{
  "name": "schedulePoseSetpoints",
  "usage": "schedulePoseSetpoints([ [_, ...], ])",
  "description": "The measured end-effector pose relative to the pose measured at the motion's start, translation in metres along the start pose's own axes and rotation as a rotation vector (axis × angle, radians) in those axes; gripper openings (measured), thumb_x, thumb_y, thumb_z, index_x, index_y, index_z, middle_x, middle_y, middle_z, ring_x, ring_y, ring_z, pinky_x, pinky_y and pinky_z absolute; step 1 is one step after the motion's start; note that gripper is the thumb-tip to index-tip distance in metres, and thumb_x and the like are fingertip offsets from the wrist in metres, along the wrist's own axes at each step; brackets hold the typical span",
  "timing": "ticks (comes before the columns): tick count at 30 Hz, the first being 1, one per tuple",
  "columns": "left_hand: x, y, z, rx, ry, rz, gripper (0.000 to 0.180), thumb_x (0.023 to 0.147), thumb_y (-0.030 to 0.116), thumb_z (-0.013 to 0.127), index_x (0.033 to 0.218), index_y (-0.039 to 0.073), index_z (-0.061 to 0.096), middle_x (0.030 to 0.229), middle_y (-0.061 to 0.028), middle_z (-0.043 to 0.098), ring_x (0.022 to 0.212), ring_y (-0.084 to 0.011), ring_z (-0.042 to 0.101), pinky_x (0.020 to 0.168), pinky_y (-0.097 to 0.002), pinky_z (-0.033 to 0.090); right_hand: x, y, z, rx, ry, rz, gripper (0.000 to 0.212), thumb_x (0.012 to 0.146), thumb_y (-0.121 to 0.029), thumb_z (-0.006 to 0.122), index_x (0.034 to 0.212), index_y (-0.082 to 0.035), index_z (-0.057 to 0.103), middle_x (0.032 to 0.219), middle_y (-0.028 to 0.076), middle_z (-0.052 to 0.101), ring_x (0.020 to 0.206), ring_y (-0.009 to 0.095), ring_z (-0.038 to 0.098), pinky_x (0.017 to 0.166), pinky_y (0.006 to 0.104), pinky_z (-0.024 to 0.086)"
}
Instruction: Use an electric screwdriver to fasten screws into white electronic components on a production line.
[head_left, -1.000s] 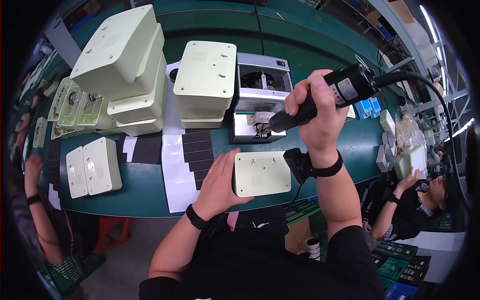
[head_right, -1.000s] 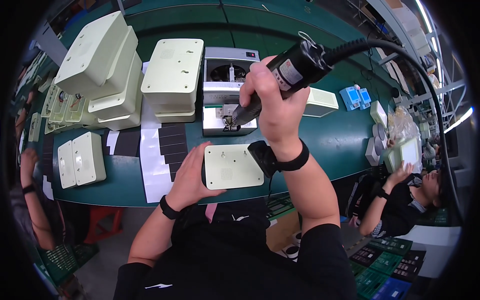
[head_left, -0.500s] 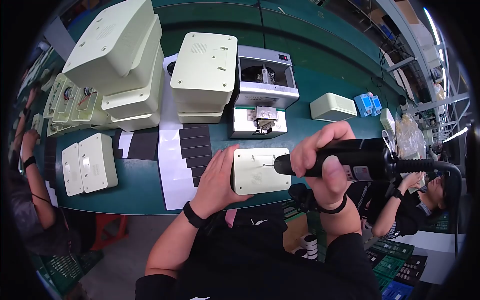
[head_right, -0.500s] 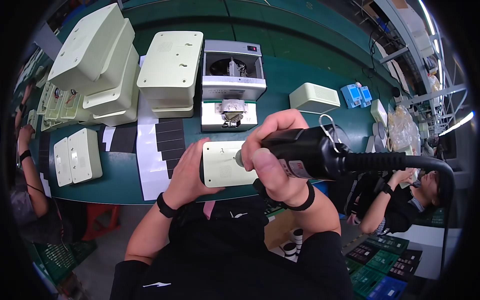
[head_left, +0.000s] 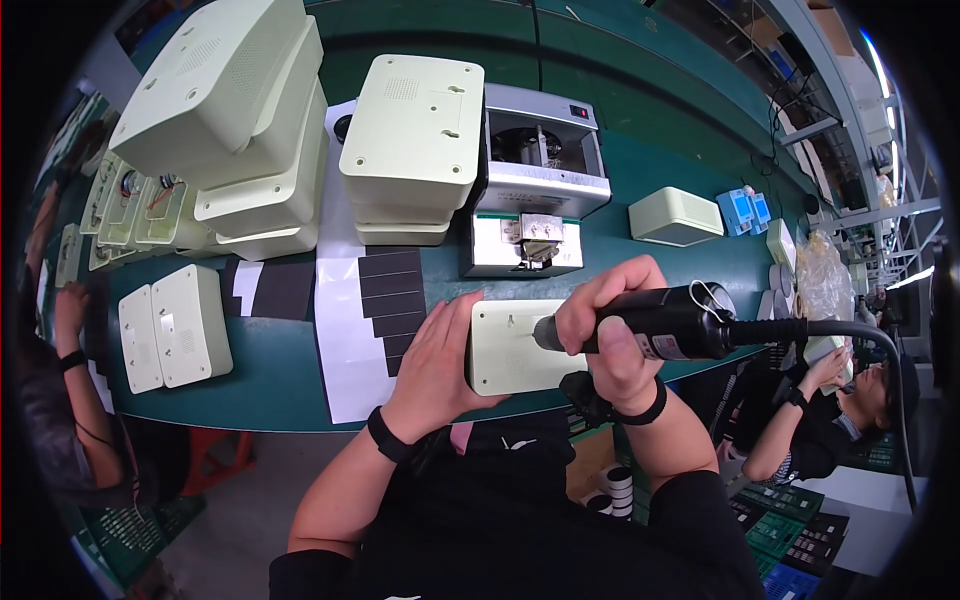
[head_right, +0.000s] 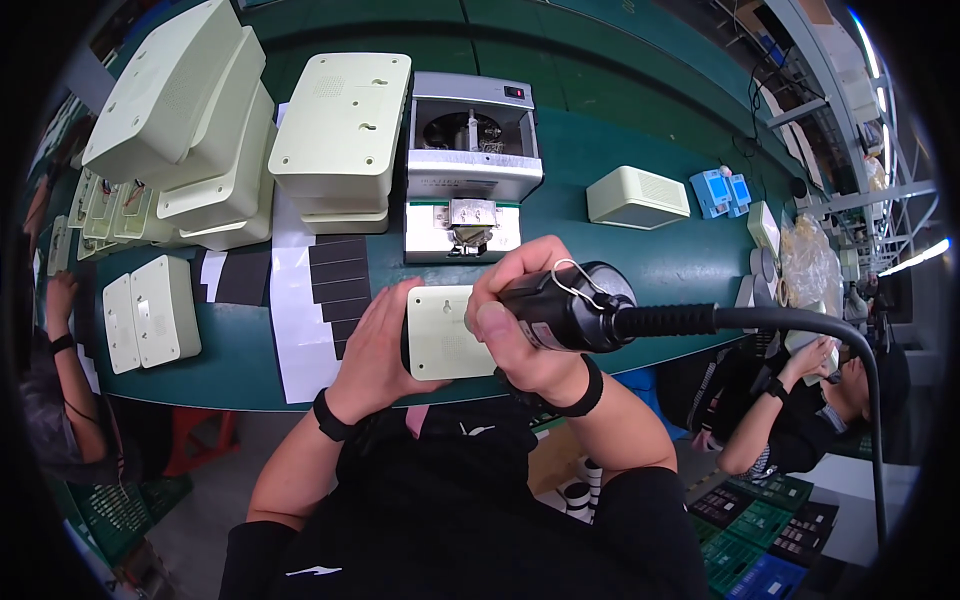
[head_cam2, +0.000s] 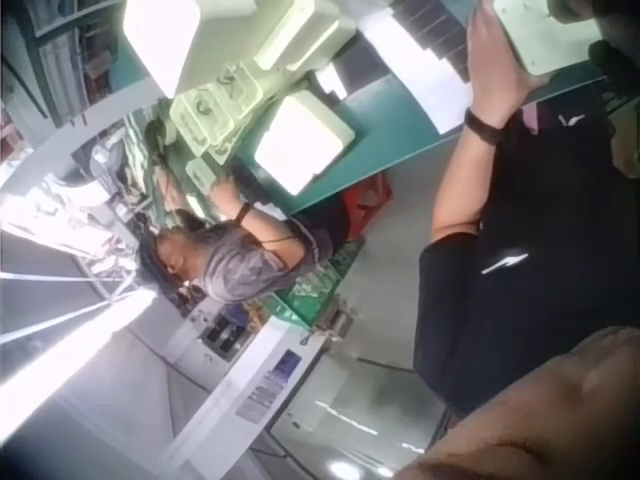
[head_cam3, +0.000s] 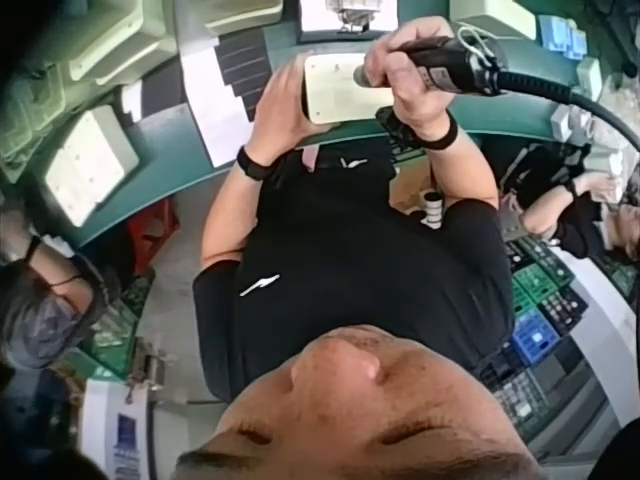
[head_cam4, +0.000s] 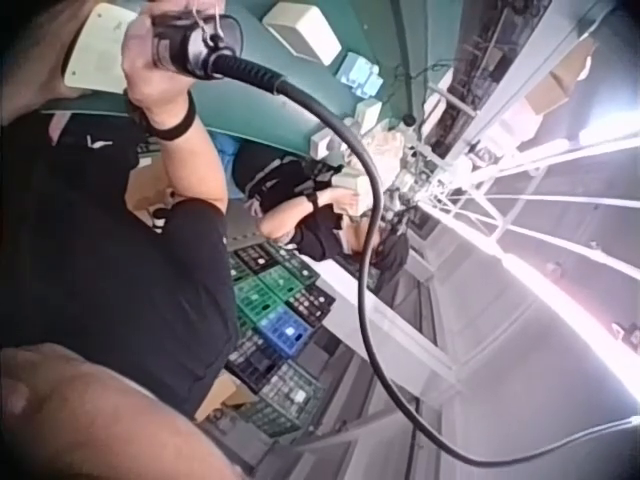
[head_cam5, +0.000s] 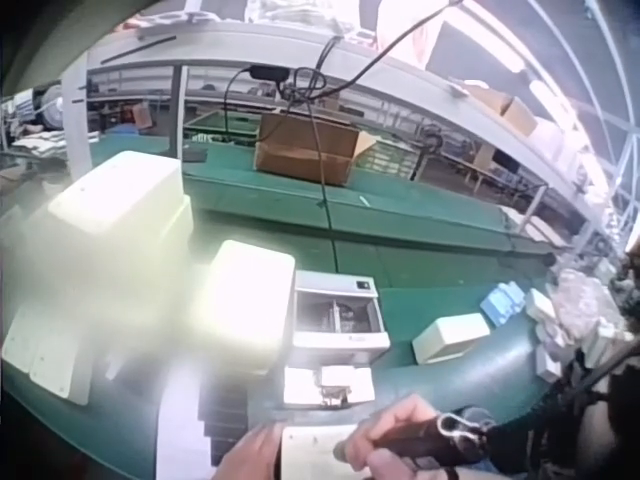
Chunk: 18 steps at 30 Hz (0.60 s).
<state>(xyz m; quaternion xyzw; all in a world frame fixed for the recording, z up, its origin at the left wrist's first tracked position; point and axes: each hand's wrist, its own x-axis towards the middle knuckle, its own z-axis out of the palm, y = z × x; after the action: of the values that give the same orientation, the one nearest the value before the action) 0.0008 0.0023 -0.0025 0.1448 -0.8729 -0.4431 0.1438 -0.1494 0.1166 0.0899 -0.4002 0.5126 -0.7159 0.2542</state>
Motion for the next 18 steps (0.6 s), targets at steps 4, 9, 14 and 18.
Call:
schedulePoseSetpoints([
  [4, 0.000, 0.000, 0.001, 0.006, 0.006, 0.008, 0.106, 0.059, 0.032, 0.091, 0.143, 0.001, 0.033, 0.135, -0.0176, 0.051, 0.124, -0.0361, 0.053, 0.115, -0.0482, 0.034, -0.001, -0.001, -0.003, 0.015, -0.013, 0.015, 0.038, 0.090, -0.027, 0.069, 0.103, -0.006, 0.041, 0.071, 0.008, 0.053, 0.055, 0.014, 0.049, 0.053, 0.0288, 0.045],
  [9, 0.001, -0.001, 0.001, 0.046, 0.039, 0.038, 0.106, 0.059, 0.033, 0.091, 0.143, 0.001, 0.033, 0.137, -0.0176, 0.050, 0.124, -0.0363, 0.052, 0.115, -0.0483, 0.034, 0.016, -0.017, -0.009, -0.033, -0.045, -0.011, 0.036, 0.090, -0.028, 0.067, 0.103, -0.005, 0.042, 0.071, 0.007, 0.053, 0.054, 0.015, 0.050, 0.053, 0.0301, 0.045],
  [14, -0.004, -0.001, 0.002, 0.063, 0.023, 0.042, 0.107, 0.060, 0.034, 0.091, 0.143, 0.001, 0.032, 0.138, -0.0172, 0.049, 0.126, -0.0363, 0.052, 0.116, -0.0483, 0.033, 0.051, -0.040, -0.005, 0.054, 0.057, -0.176, 0.031, 0.092, -0.028, 0.062, 0.103, -0.005, 0.044, 0.070, 0.008, 0.053, 0.053, 0.017, 0.051, 0.051, 0.0322, 0.045],
  [18, -0.003, 0.000, 0.004, 0.077, 0.033, 0.044, 0.107, 0.060, 0.035, 0.090, 0.144, 0.001, 0.032, 0.139, -0.0168, 0.048, 0.126, -0.0364, 0.051, 0.117, -0.0480, 0.032, 0.079, -0.025, -0.007, -0.071, 0.116, -0.207, 0.029, 0.093, -0.028, 0.060, 0.103, -0.005, 0.045, 0.069, 0.008, 0.052, 0.051, 0.017, 0.050, 0.050, 0.0328, 0.045],
])
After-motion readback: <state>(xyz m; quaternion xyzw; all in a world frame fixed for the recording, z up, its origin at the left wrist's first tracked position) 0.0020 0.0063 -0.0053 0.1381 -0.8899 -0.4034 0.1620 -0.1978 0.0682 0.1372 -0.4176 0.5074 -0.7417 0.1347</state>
